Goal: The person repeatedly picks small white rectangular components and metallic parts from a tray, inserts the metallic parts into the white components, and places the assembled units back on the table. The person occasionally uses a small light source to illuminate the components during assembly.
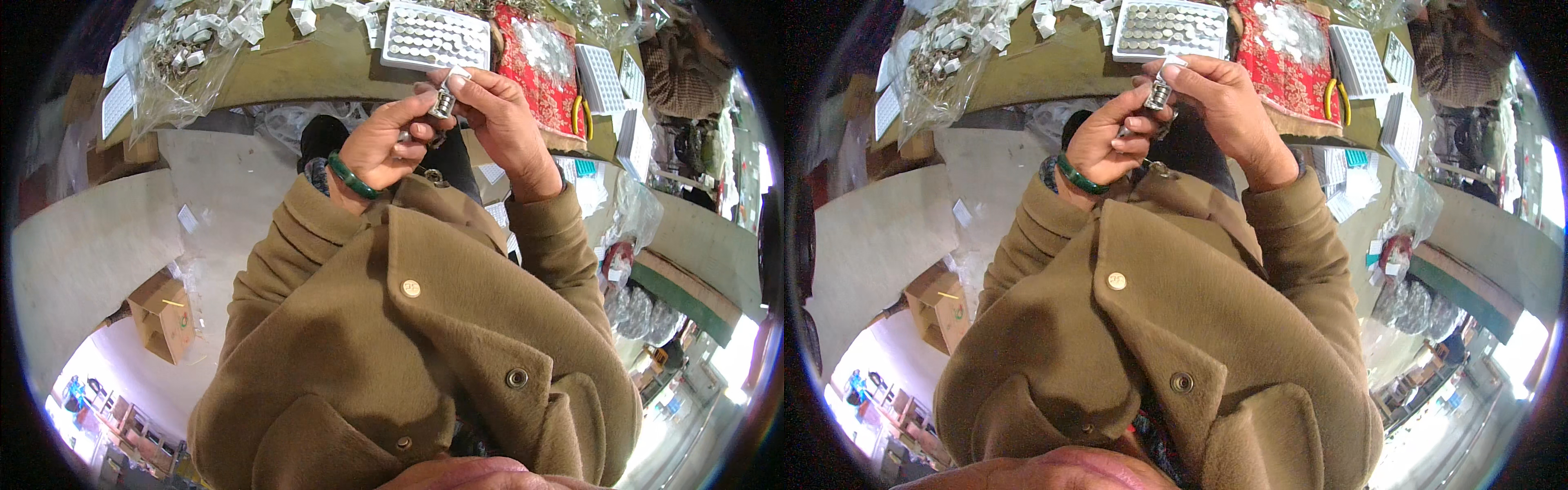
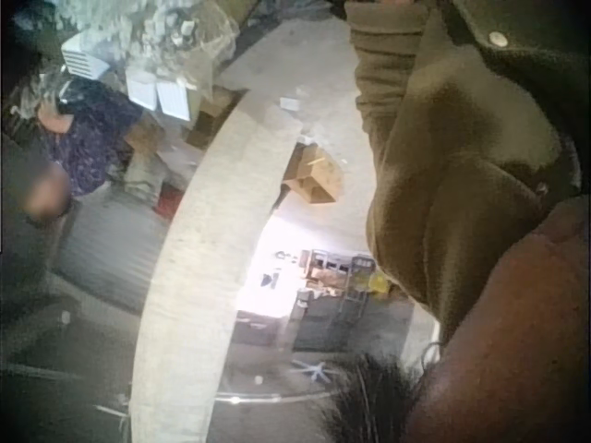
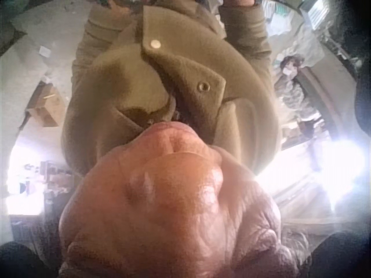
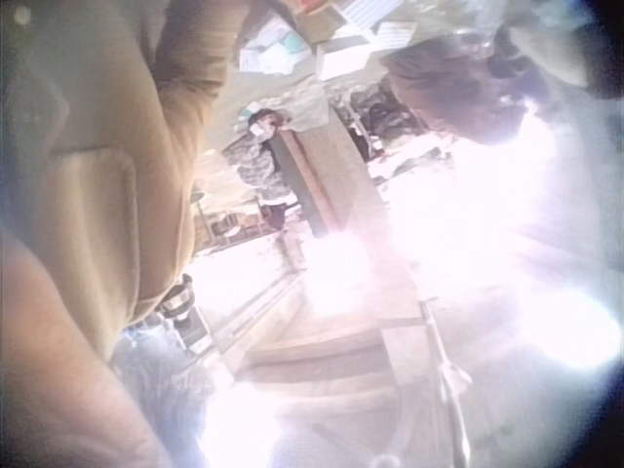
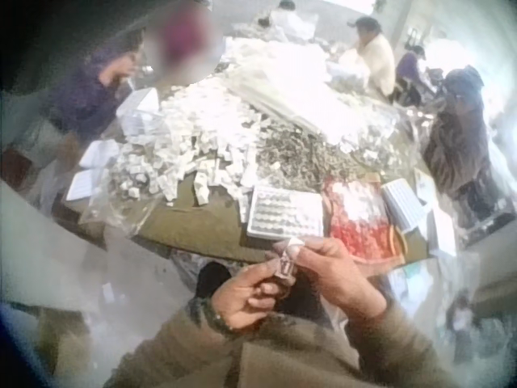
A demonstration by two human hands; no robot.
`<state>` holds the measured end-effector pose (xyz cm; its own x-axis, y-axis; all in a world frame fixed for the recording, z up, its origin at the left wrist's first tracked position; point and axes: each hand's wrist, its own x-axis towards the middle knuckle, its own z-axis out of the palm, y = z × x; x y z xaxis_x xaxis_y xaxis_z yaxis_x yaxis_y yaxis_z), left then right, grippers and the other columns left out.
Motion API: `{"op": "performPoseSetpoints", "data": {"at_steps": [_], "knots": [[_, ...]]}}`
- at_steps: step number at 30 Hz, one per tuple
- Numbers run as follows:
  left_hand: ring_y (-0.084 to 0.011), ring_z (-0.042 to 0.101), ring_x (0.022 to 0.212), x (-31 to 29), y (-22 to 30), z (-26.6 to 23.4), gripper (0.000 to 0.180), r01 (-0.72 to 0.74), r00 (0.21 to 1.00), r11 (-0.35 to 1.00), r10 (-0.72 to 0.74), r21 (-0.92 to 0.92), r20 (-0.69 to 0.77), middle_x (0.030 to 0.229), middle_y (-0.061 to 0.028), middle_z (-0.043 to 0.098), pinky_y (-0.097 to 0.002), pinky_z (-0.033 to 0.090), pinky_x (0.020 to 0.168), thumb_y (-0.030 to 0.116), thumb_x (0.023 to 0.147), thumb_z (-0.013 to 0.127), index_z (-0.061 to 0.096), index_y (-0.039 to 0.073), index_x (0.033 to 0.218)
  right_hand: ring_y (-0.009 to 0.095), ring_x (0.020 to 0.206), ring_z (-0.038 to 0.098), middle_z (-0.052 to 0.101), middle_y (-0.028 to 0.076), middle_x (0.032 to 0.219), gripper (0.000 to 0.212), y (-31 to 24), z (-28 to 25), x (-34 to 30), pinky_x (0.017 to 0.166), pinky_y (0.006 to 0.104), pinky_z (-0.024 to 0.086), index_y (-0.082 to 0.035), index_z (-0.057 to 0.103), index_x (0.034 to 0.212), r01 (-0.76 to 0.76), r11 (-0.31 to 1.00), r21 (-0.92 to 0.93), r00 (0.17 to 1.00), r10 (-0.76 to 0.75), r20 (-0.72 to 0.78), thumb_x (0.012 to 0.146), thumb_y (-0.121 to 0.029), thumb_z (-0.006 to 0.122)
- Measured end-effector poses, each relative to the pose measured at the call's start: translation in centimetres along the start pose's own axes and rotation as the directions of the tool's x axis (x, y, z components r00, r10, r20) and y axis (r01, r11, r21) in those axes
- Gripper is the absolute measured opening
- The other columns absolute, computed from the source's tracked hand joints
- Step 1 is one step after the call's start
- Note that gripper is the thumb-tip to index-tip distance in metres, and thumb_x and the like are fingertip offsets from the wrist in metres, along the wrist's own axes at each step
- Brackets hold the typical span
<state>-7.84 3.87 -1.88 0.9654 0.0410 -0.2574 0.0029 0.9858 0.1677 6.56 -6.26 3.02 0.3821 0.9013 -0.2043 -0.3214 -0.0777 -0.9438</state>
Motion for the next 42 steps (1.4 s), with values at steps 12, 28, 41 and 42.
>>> {"op": "performPoseSetpoints", "data": {"at_steps": [12,28,41,42], "knots": [[0.0022,0.042,0.063,2.4,-2.0,1.6,0.016,-0.056,0.985,0.998,0.06,0.029,-0.161,0.089,0.0002,0.058,-0.0114,0.031,0.045,0.026,0.091,0.066,0.061,0.014,0.101,0.012,0.085,0.063,0.069,0.007,0.101,0.029,0.4,-3.7,-1.3,0.082,0.0273,0.051,0.001,0.065,0.117,0.128,0.988,-0.084,0.99,-0.121,0.076,0.091,-0.01,0.06],[0.0041,0.042,0.057,4.2,-3.2,3.6,0.019,0.059,0.966,0.997,-0.042,0.059,-0.256,0.095,-0.0025,0.063,-0.0108,0.032,0.043,0.024,0.095,0.06,0.058,0.011,0.108,0.008,0.082,0.062,0.07,0.005,0.091,0.025,-0.4,-6.5,-1.7,0.078,0.0239,0.05,0.002,0.068,0.11,0.091,0.983,-0.16,0.996,-0.093,-0.007,0.089,-0.009,0.063],[0.0003,0.044,0.061,5.0,-4.0,4.0,0.026,0.098,0.958,0.98,-0.045,0.175,-0.284,0.096,0.0006,0.061,-0.0155,0.031,0.044,0.037,0.097,0.056,0.057,0.012,0.106,0.025,0.084,0.067,0.068,0.015,0.099,0.04,0.0,-7.1,-3.7,0.074,0.0336,0.054,-0.003,0.065,0.116,0.435,0.43,-0.791,0.833,-0.526,0.172,0.076,0.001,0.071],[-0.0001,0.045,0.062,4.9,-4.0,4.0,0.027,0.107,0.953,0.973,-0.041,0.204,-0.302,0.094,0.0012,0.061,-0.0158,0.032,0.044,0.038,0.097,0.056,0.057,0.012,0.105,0.026,0.083,0.067,0.068,0.015,0.097,0.038,0.1,-7.3,-3.8,0.072,0.0339,0.054,-0.003,0.065,0.114,0.43,0.416,-0.801,0.832,-0.526,0.174,0.076,0.001,0.071]]}}
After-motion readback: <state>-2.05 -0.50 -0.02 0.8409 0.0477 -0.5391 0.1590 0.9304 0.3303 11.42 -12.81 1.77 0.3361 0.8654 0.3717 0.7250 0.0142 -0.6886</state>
